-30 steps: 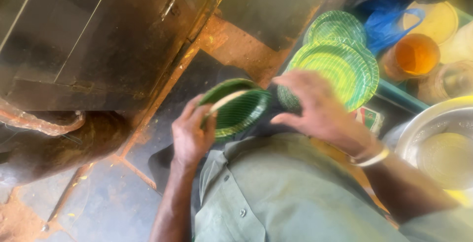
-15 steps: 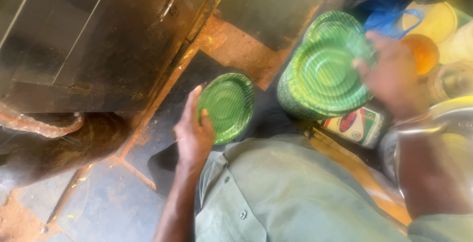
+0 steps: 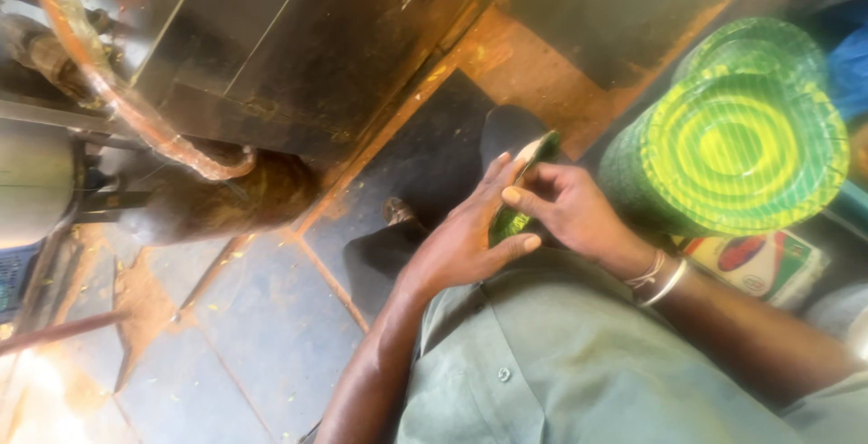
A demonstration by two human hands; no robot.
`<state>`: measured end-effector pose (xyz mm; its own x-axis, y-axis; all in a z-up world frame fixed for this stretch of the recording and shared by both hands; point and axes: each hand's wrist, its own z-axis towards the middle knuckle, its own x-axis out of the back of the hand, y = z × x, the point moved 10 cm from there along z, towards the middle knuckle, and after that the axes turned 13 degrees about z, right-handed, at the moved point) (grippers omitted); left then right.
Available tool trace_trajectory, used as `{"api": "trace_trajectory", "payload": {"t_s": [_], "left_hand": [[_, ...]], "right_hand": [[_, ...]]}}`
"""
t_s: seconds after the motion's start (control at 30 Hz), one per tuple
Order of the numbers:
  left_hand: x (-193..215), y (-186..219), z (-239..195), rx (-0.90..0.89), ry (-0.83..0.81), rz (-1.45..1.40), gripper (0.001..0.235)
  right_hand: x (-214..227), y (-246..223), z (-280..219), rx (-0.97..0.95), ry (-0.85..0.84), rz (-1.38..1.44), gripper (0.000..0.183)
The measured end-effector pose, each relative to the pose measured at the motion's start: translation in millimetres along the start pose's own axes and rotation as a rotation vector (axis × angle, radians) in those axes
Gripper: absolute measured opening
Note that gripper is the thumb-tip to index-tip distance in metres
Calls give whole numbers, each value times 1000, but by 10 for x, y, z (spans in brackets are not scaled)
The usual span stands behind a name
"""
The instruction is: The person repeatedly picks up green disposable plates from a stack and places them onto another stack. The action is continuous and repetitive, focusing on separating and restacking the plates one by one.
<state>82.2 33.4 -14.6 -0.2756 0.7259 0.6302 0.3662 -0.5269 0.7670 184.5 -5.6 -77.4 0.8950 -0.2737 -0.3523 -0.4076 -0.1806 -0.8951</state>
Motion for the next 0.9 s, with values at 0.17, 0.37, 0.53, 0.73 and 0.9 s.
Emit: {"api": "trace_trajectory", "payload": {"t_s": [0.17,0.37,0.53,0.73,0.9], "left_hand": [[-33,-110,14,-1,6,-174,75],[-84,-294,63,141,1,-164,71],[-43,-436,14,262,37,-183,61],[177,-220,15,185,294,107,33],[216,-187,30,232,265,124,47]], "right_hand": [[136,163,21,-47,-53,83,23],[225,288,72,-68,-49,219,22],[252,359,87,-79,-52,218,23],[285,325,95,-51,-21,148,22],[229,279,116,-6,-52,128,22]]}}
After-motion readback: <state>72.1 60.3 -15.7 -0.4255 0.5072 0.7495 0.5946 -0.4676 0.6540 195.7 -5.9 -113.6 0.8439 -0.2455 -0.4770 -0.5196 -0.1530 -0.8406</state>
